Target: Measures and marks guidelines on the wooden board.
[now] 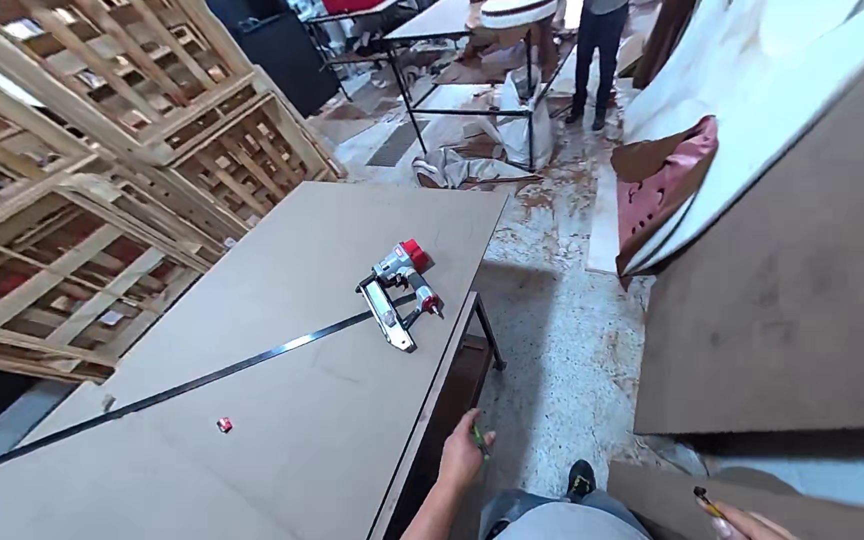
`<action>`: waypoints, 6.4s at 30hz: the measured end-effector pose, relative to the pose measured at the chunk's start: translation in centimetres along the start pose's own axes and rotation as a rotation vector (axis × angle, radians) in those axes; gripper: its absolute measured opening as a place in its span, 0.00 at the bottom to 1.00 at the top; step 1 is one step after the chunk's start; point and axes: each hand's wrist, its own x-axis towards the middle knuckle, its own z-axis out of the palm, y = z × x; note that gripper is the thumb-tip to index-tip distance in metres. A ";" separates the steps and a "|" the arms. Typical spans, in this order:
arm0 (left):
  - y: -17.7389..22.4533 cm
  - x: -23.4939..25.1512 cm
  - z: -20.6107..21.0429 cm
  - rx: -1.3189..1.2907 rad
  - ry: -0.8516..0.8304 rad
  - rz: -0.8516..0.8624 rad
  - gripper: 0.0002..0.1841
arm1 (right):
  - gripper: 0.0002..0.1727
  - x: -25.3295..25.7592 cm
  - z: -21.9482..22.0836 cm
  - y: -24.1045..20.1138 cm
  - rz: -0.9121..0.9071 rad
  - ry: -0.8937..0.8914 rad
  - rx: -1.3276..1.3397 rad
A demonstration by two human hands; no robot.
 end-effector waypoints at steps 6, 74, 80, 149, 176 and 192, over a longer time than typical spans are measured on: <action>5.5 14.8 -9.6 -0.174 0.328 -0.219 0.37 | 0.16 25.0 -4.3 0.7 -0.244 -0.195 -0.098; 2.6 73.4 -26.2 -0.242 0.770 -0.990 0.13 | 0.16 132.7 61.8 0.6 -0.656 -1.589 -0.745; 2.6 73.6 -26.4 -0.221 0.762 -0.966 0.12 | 0.15 132.0 62.7 0.1 -0.700 -1.599 -0.705; 2.2 76.6 -26.6 -0.670 1.034 -1.100 0.06 | 0.15 131.6 63.0 -0.4 -0.762 -1.493 -0.729; 8.3 69.1 -17.3 -0.755 1.068 -0.965 0.07 | 0.12 122.1 42.4 10.6 -0.270 -1.404 -0.491; 6.4 67.0 -17.6 -0.630 0.905 -0.779 0.13 | 0.14 94.1 36.3 15.6 0.474 -1.388 -0.010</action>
